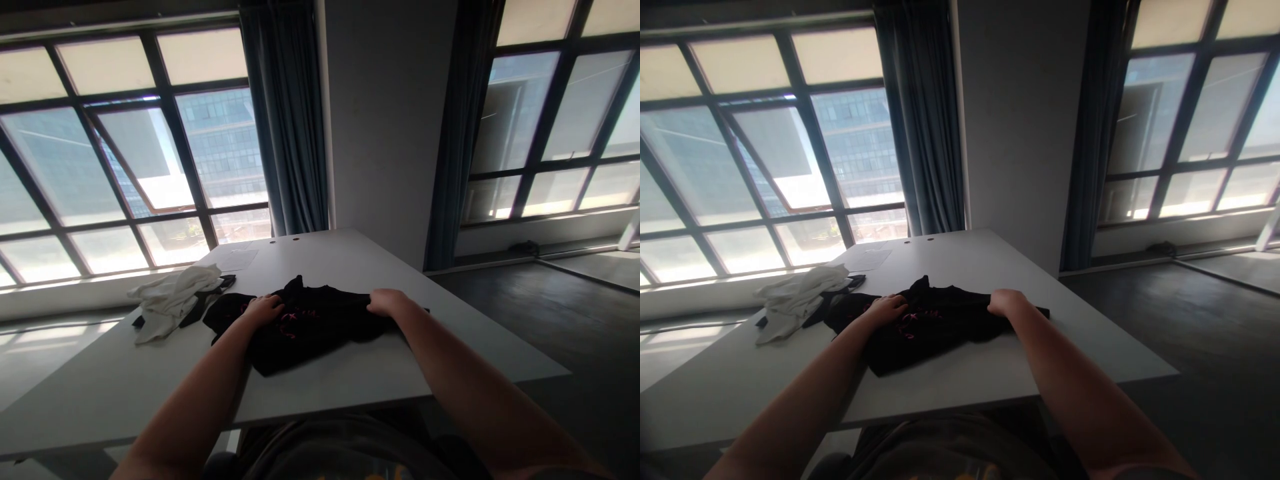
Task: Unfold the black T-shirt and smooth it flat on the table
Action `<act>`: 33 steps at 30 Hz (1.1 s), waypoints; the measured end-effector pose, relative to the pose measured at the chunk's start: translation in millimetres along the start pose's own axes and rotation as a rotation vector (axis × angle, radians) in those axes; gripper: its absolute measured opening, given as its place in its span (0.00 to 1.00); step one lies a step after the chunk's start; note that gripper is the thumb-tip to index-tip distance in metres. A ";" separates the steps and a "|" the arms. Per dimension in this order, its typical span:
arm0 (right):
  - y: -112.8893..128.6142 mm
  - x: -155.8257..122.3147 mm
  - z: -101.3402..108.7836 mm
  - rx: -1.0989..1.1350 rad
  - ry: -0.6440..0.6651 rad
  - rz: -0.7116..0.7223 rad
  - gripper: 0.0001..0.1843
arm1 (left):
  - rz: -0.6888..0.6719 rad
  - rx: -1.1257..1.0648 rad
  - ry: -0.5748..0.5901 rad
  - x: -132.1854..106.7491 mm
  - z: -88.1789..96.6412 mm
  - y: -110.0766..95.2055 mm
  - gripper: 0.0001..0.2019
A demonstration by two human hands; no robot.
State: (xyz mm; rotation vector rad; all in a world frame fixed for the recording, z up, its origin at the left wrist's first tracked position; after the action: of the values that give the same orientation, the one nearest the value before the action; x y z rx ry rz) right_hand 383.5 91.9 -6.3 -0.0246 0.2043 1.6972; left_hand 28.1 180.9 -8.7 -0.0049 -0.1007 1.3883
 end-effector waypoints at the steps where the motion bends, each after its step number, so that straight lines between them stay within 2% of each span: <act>1: -9.5 -1.0 3.9 0.004 -0.033 -0.051 0.16 | -0.002 0.000 0.002 0.0 -0.1 -0.2 0.24; 4: -19.2 -1.9 8.2 0.030 -0.072 -0.089 0.16 | -0.004 -0.003 0.010 -0.2 0.0 -0.3 0.24; 7: -2.5 0.9 -4.7 0.080 0.038 0.065 0.12 | -0.006 -0.009 0.014 -0.4 0.1 -0.1 0.24; 11: 24.3 -2.6 -22.1 0.289 0.174 0.282 0.16 | -0.008 -0.010 0.013 1.3 -1.6 1.4 0.24; 15: 38.7 -7.1 -23.4 0.460 0.219 0.387 0.17 | -0.012 -0.008 0.015 4.1 -5.0 2.9 0.24; 18: 42.5 -6.9 -15.4 0.376 0.167 0.403 0.16 | -0.015 -0.014 0.010 4.9 -5.3 3.1 0.24; 24: 46.3 -3.8 5.5 0.173 -0.046 0.396 0.14 | -0.013 -0.009 0.011 2.2 -2.6 1.8 0.24; 28: 51.6 -3.6 5.9 0.244 -0.083 0.418 0.14 | -0.007 -0.011 0.016 0.9 -1.4 1.5 0.24; 33: 70.4 -8.9 4.4 0.309 -0.071 0.493 0.14 | -0.014 -0.004 0.012 1.1 -1.4 1.3 0.24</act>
State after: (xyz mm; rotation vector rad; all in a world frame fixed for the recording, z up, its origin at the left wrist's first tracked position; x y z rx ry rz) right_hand 315.8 75.2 7.8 0.3401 0.4449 2.1335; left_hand 27.2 182.3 -10.1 -0.0162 -0.0935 1.3736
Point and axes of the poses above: each hand's wrist, its own x-axis towards the middle knuckle, its own z-axis out of the back of the hand, y = z × x, the point moved 9 cm from there along x, towards the middle knuckle, and after that the axes turned 15 degrees about z, right-handed, at the moved point
